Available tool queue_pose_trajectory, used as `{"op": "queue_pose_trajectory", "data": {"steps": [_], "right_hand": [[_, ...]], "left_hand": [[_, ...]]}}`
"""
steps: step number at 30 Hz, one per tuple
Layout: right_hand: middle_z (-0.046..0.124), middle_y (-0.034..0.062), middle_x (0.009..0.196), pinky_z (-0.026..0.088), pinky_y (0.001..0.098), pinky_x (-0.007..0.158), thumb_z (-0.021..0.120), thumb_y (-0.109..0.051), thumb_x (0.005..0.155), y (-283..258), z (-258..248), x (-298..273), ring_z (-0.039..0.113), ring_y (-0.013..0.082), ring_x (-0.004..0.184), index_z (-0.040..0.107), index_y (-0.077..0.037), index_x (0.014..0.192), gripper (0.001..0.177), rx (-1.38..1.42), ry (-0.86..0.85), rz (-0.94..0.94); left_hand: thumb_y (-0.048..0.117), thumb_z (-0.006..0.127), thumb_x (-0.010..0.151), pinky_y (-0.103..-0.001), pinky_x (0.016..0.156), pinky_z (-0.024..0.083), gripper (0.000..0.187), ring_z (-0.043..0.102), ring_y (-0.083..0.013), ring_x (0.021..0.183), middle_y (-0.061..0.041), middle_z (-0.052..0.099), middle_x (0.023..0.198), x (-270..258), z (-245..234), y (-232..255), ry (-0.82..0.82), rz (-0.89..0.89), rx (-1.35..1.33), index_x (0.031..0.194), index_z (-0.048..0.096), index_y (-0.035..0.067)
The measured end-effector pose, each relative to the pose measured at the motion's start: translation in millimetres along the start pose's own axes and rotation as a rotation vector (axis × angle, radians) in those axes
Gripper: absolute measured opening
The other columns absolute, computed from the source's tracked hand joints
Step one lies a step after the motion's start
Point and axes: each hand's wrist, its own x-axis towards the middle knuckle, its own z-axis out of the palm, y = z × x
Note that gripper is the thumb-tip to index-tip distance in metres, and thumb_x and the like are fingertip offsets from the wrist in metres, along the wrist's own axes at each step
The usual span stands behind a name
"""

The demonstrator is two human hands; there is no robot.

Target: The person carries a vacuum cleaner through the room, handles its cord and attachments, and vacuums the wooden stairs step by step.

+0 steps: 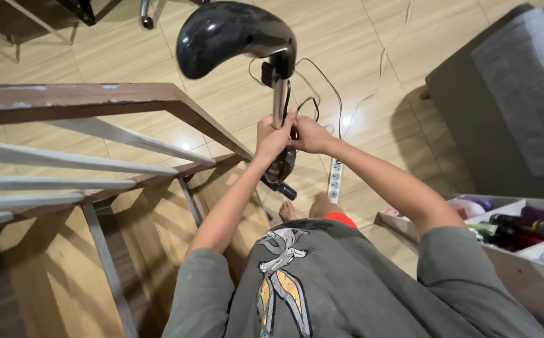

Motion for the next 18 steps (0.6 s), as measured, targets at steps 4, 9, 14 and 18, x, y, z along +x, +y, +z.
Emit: {"op": "queue_pose_trajectory", "data": {"steps": [4, 9, 14, 18], "right_hand": [[0.069, 0.0125, 0.08, 0.055, 0.0384, 0.069, 0.082, -0.038, 0.083, -11, -32, 3, 0.067, 0.0255, 0.072, 0.07, -0.003, 0.102, 0.042, -0.079, -0.194, 0.155], [0.073, 0.0106, 0.095, 0.057, 0.0376, 0.075, 0.075, -0.037, 0.091, -26, -93, 11, 0.072, 0.0243, 0.084, 0.076, -0.005, 0.104, 0.034, -0.086, -0.192, -0.153], [0.074, 0.0105, 0.1, 0.059, 0.0354, 0.077, 0.076, -0.038, 0.091, -58, -119, 22, 0.071, 0.023, 0.087, 0.074, -0.006, 0.107, 0.036, -0.137, -0.202, -0.227], [0.073, 0.0099, 0.107, 0.059, 0.0346, 0.076, 0.078, -0.033, 0.089, -74, -102, 48, 0.071, 0.0212, 0.089, 0.07, -0.005, 0.111, 0.037, -0.111, -0.258, -0.403]], "left_hand": [[0.041, 0.069, 0.096, -0.031, 0.057, 0.054, 0.047, 0.067, -0.0124, 0.058, -0.005, 0.068, 0.061, -2, 0, 8, 0.028, -0.039, 0.066, 0.075, 0.072, -0.001], [0.044, 0.07, 0.095, -0.031, 0.057, 0.051, 0.047, 0.061, -0.0122, 0.061, -0.006, 0.065, 0.063, -11, -14, 26, 0.082, 0.013, 0.087, 0.078, 0.072, 0.0], [0.049, 0.07, 0.094, -0.031, 0.059, 0.053, 0.049, 0.066, -0.0135, 0.059, -0.006, 0.066, 0.06, -30, -19, 38, 0.151, -0.139, 0.22, 0.076, 0.073, 0.003], [0.047, 0.07, 0.094, -0.033, 0.062, 0.055, 0.046, 0.069, -0.0149, 0.063, -0.007, 0.071, 0.066, -43, -35, 22, 0.235, -0.124, 0.21, 0.084, 0.077, 0.003]]}}
